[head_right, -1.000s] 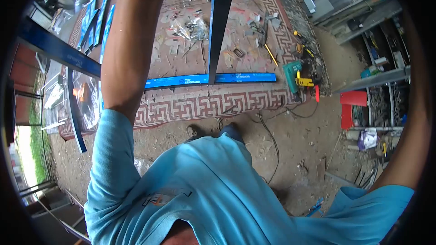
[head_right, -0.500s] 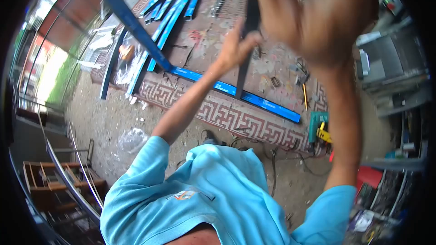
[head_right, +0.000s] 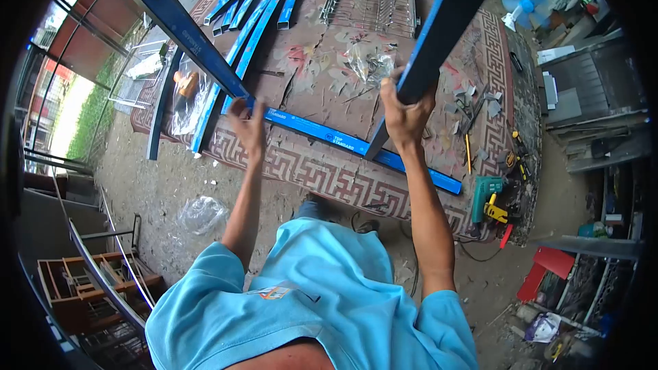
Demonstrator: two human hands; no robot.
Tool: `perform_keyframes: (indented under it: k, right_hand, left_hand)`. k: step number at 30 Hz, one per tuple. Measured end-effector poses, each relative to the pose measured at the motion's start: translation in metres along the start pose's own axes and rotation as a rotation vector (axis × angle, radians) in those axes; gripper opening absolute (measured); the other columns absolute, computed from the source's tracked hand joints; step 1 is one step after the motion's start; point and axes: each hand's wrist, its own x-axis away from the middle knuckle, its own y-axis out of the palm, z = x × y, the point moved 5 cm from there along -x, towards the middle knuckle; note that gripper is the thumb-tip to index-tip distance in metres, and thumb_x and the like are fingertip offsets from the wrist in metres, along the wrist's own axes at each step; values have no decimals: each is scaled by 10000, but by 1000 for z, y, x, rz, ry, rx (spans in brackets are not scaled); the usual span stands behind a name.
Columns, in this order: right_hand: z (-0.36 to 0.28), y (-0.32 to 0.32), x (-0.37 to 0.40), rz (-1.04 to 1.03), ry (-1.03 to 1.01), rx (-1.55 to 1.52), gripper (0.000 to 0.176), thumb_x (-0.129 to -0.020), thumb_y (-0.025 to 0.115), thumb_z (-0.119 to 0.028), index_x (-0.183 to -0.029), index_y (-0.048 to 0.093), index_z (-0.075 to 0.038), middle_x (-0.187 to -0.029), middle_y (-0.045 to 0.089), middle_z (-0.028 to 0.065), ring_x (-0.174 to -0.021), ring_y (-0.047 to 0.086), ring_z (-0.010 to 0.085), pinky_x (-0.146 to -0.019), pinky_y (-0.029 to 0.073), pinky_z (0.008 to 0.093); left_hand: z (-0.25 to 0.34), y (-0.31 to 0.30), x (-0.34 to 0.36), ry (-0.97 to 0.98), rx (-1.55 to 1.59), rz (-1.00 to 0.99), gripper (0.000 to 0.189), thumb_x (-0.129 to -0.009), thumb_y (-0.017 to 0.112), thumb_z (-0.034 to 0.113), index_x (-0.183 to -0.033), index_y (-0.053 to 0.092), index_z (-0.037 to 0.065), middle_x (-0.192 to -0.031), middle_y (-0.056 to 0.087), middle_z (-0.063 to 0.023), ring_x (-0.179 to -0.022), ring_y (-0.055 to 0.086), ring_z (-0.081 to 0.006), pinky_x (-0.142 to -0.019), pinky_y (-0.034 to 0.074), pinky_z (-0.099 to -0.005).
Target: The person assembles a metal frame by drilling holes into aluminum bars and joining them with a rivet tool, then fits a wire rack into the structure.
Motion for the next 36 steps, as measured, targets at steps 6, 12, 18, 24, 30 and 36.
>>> perform_keyframes:
  k: [6,12,18,24,30,36]
  right_hand:
    - [40,0,68,156,174,111,163,-776,631,-32,-921,585,26,-839,599,54,-765,571,149,-744,454,290]
    - [27,-2,53,209,149,202,112,-754,659,-102,-748,627,5,-741,623,58,-676,551,180,-682,428,337]
    - [45,-24,39,213,116,493,158,-763,658,-150,-742,645,6,-739,627,71,-676,559,207,-708,431,351]
    - [45,-19,52,317,201,388,188,-794,663,-194,-716,575,-48,-676,561,10,-613,498,126,-579,407,292]
    - [46,-17,53,390,125,327,231,-799,668,-241,-847,579,-34,-724,574,22,-657,523,127,-609,449,309]
    - [53,-15,46,374,102,403,510,-751,656,-184,-1217,534,-18,-988,643,185,-868,651,300,-789,506,353]
  left_hand:
    - [-7,-42,-182,-92,-48,-894,802,-656,842,225,-1298,436,-36,-1172,567,-112,-1088,517,-207,-957,397,-347]
    - [-131,-8,-141,-59,-3,-1216,641,-654,756,-37,-1216,455,37,-1039,558,-60,-937,559,-153,-798,484,-317]
    - [-94,10,-140,489,-11,-1194,437,-657,764,48,-1044,562,22,-979,563,-100,-904,568,-231,-792,465,-371]
    - [-157,-10,-87,410,-242,-787,459,-770,747,172,-1112,489,10,-943,534,-113,-806,504,-207,-665,452,-357]
    - [-121,36,65,-99,-364,-1496,636,-683,796,380,-1094,551,-38,-1001,625,-200,-950,605,-343,-841,474,-396]
    - [-85,214,171,667,-36,-1617,629,-706,769,272,-1215,521,-3,-1165,569,-215,-1047,553,-393,-894,442,-477]
